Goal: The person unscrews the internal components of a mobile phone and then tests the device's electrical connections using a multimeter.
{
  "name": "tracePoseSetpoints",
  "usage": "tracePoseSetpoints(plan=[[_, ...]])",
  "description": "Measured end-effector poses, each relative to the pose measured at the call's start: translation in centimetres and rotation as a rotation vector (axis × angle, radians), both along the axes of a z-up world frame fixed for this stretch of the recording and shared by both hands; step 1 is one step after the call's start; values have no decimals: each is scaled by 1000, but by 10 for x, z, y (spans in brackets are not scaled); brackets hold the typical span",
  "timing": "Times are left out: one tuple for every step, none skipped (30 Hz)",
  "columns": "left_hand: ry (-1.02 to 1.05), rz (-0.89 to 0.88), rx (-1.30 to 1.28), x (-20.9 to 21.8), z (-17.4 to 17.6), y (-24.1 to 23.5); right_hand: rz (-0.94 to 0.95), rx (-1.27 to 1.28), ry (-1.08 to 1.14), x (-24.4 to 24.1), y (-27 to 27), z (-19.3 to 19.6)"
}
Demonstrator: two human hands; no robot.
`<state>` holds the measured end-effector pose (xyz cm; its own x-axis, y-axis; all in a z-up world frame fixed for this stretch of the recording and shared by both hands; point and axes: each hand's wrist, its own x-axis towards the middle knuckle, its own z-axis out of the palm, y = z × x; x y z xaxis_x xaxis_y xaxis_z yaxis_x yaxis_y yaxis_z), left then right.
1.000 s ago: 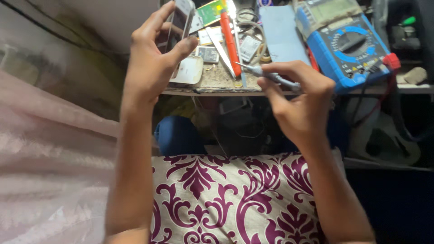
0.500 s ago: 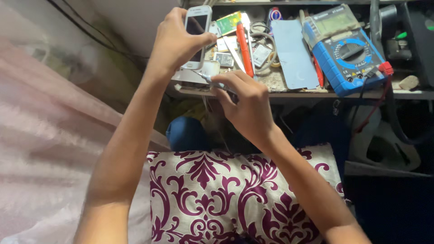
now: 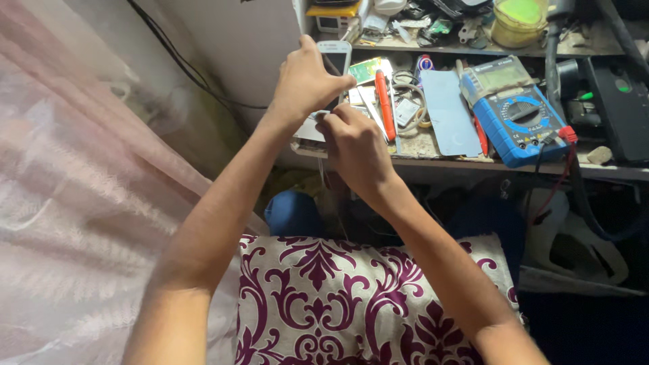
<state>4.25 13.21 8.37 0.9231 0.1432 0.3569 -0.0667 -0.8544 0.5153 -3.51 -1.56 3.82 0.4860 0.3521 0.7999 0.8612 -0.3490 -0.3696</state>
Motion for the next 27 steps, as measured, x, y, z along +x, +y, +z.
tracePoseSetpoints(plan=[[2, 4, 3, 1, 0, 0, 3, 29, -22, -1, -1, 1], [-4, -2, -1, 1, 0, 2, 7, 52, -44, -2, -4, 2], [-10, -8, -4, 3, 0, 3, 7, 51, -54, 0, -6, 3], [-9, -14, -12, 2, -3, 4, 6, 45, -56, 2, -8, 4], [-14, -20, -19, 2, -6, 4, 5, 40, -59, 3, -10, 4], [-23, -25, -22, 3, -5, 6, 5, 65, -57, 4, -13, 6], [-33, -29, -24, 3, -4, 7, 5, 90, -54, 5, -16, 7], [-32, -26, -58, 2, -3, 9, 4, 118, -53, 5, -19, 10], [-31, -23, -93, 1, 0, 10, -13, 118, -53, 5, -23, 12], [-31, -26, -127, 0, 2, 9, -36, 117, -52, 3, -31, 14], [-36, -26, -245, -3, 5, 10, -60, 116, -52, 2, -39, 16], [-42, -33, -363, -7, 8, 12, -60, 146, 1, 0, -48, 17], [-48, -40, -481, -13, 10, 13, -61, 176, 55, -2, -56, 17], [-116, -91, -661, -20, 8, 11, -63, 209, 105, -2, -65, 17], [-182, -143, -840, -29, 4, 9, -35, 328, 226, 0, -73, 17], [-245, -192, -1021, -37, -2, 6, -5, 446, 352, 2, -82, 16], [-259, -248, -1195, -41, -6, -1, 26, 564, 477, 6, -90, 15], [-267, -299, -1370, -45, -13, -10, 32, 602, 500, 8, -100, 14], [-275, -348, -1545, -50, -18, -18, 38, 641, 523, 11, -110, 13], [-308, -482, -1623, -55, -21, -28, 43, 679, 543, 14, -117, 13], [-341, -618, -1697, -61, -25, -41, 40, 704, 592, 13, -122, 11], [-374, -757, -1770, -67, -27, -55, 35, 728, 641, 10, -129, 10], [-345, -809, -1816, -69, -27, -67, 30, 753, 690, 7, -136, 8], [-309, -864, -1866, -71, -28, -80, 37, 728, 716, 5, -141, 7], [-272, -920, -1914, -72, -29, -90, 43, 704, 742, 4, -145, 6], [-236, -902, -1961, -72, -32, -98, 43, 681, 769, 3, -153, 5], [-199, -883, -2007, -71, -35, -103, 62, 648, 808, 1, -160, 5]])
